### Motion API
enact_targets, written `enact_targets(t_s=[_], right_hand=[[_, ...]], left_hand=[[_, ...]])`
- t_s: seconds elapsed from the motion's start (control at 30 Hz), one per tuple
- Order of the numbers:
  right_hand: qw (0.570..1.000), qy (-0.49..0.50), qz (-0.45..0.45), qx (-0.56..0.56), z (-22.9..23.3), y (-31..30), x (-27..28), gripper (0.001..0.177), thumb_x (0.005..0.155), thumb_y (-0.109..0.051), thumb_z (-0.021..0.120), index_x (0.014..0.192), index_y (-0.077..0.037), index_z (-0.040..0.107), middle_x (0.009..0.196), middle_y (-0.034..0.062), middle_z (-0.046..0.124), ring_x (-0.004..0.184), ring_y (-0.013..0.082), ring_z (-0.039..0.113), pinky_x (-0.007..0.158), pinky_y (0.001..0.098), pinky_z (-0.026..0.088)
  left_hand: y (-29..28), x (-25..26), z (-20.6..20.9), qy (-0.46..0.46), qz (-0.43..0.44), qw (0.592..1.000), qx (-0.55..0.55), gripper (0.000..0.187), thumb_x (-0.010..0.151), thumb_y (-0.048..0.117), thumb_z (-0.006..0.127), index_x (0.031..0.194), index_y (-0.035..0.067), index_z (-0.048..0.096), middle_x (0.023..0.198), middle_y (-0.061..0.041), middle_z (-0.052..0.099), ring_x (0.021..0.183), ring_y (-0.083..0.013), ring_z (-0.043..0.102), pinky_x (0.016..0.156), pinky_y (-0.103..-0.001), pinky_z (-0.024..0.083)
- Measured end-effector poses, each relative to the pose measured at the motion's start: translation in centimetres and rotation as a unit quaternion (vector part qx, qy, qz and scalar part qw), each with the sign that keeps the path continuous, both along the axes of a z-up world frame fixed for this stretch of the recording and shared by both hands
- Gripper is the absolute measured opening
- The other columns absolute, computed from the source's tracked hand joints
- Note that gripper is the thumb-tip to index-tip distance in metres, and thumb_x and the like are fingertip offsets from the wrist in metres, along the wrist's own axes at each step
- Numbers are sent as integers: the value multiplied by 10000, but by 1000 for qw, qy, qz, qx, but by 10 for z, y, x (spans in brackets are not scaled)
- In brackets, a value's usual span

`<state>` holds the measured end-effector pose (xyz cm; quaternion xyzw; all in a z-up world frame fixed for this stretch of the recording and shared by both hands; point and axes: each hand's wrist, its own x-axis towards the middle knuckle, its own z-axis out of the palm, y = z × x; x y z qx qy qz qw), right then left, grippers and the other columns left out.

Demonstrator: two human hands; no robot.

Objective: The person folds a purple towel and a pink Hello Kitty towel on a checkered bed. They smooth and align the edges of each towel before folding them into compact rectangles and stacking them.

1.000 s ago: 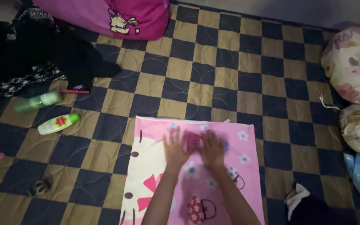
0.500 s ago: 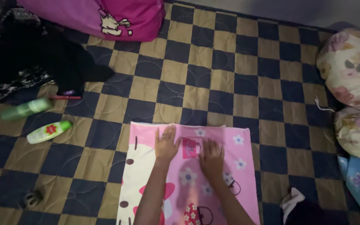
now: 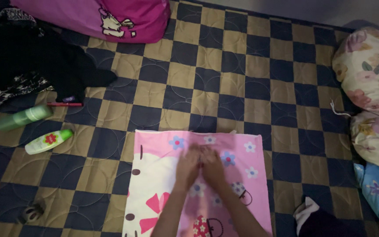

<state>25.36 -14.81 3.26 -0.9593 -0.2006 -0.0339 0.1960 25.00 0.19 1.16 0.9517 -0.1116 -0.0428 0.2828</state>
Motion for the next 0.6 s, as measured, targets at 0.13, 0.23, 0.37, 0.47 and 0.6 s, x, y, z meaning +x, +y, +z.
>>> enact_targets(t_s=[0.13,0.23,0.37,0.47,0.6], right_hand=[[999,-41,11,-22,-17,9,6,499,899,-123,521,1377,6,580,1487,167,544,1445,279,467,1233,516,221],[995,-99,9,-26,-18,8,20,525,925,-145,519,1435,-30,552,1538,148,514,1457,286,443,1213,540,192],[983,-177,21,-49,-1,-10,33,610,974,-270,560,1571,-200,458,1645,109,408,1549,264,328,1268,529,190],[988,-146,19,-44,16,-32,39,675,969,-424,570,1595,-246,387,1685,135,281,1574,287,207,1263,557,162],[978,-9,-54,-201,30,-64,42,696,1002,-563,518,1599,-252,343,1723,99,158,1573,298,124,1224,561,101]], left_hand=[[-1,-4,7,-132,24,990,29,570,977,205,460,1521,38,474,1610,-115,435,1534,-218,326,1259,-495,186],[7,17,13,-126,21,988,86,589,999,326,457,1519,48,461,1625,-87,400,1534,-212,299,1253,-511,163],[27,32,27,-84,38,994,63,699,959,548,488,1551,184,424,1670,-61,303,1545,-237,233,1259,-495,118],[48,45,35,-14,33,993,111,787,907,659,490,1594,298,356,1705,-43,218,1529,-249,181,1226,-492,83],[80,40,37,-57,79,986,137,752,922,699,498,1567,334,365,1685,-50,238,1550,-266,210,1257,-489,116]])
